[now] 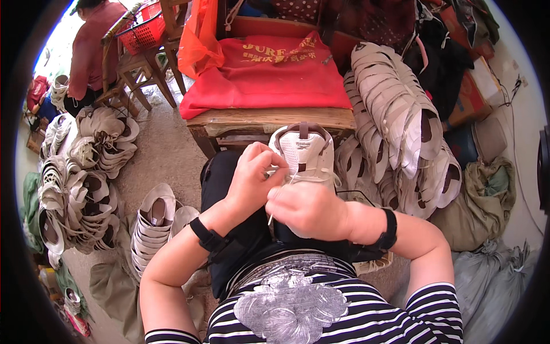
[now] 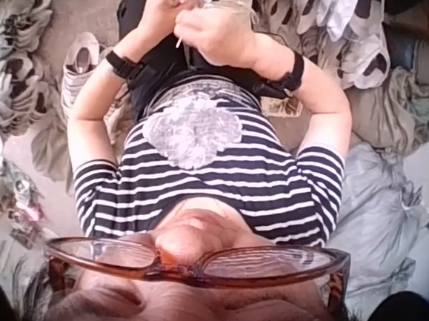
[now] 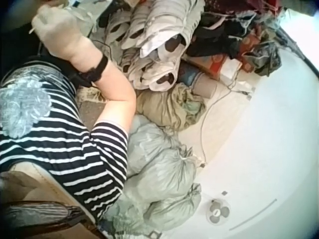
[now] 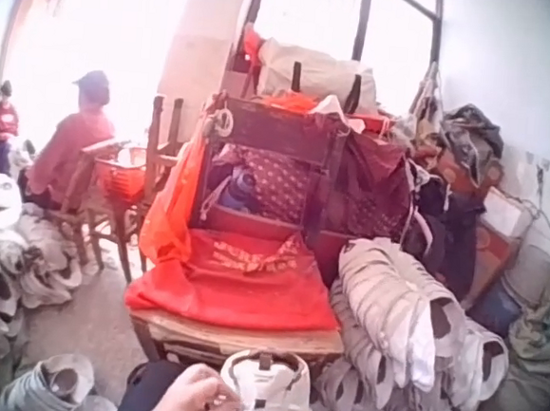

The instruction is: The recorder is lacing a white shoe while seated in a workshop environment.

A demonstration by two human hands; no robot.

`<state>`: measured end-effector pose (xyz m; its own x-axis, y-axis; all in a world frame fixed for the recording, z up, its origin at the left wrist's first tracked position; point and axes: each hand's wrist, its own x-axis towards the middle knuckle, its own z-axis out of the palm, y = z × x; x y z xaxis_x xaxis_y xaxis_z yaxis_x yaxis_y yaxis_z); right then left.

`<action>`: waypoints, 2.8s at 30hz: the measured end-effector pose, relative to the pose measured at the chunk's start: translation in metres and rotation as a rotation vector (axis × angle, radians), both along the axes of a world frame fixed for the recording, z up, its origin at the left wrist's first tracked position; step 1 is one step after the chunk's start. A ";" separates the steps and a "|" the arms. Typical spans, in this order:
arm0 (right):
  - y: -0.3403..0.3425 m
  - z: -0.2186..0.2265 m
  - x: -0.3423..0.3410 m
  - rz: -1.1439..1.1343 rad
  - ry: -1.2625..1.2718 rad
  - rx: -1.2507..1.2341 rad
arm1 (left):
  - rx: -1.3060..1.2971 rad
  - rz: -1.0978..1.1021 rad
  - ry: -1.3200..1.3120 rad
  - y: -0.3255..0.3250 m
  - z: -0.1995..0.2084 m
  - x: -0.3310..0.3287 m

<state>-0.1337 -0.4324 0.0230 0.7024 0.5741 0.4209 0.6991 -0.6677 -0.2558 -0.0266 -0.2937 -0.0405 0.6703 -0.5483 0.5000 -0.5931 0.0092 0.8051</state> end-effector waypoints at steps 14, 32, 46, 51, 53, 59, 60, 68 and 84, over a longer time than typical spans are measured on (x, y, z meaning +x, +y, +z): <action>-0.020 -0.026 -0.017 -0.079 0.078 -0.045 | 0.091 0.085 -0.107 -0.030 -0.003 0.002; -0.072 -0.008 0.018 -0.587 0.078 -0.221 | 0.374 0.228 -0.301 -0.031 0.017 0.000; -0.073 -0.014 0.012 -0.549 -0.027 -0.055 | 0.289 0.153 -0.055 -0.028 0.004 -0.008; -0.075 -0.014 0.013 -0.589 0.140 0.058 | 0.272 0.218 -0.362 -0.016 0.013 -0.010; -0.073 -0.017 0.017 -0.596 0.219 0.099 | 0.317 0.183 -0.429 -0.017 0.012 -0.014; -0.078 -0.014 0.006 -0.555 -0.204 0.054 | 0.369 0.224 -0.518 -0.012 0.020 0.000; -0.090 -0.010 -0.004 -0.669 -0.187 0.001 | 0.387 0.263 -0.568 -0.003 0.023 0.010; -0.246 -0.003 -0.094 -1.452 -0.284 -0.303 | 0.497 0.746 -0.505 0.123 -0.014 0.105; -0.082 -0.005 0.018 -0.609 0.136 0.039 | 0.184 -0.165 -0.082 0.014 0.013 0.003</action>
<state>-0.1158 -0.5142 0.0185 0.9476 0.0402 0.3170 0.1556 -0.9246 -0.3478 -0.0234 -0.2793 -0.0271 0.5254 -0.7338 0.4307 -0.6594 -0.0313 0.7511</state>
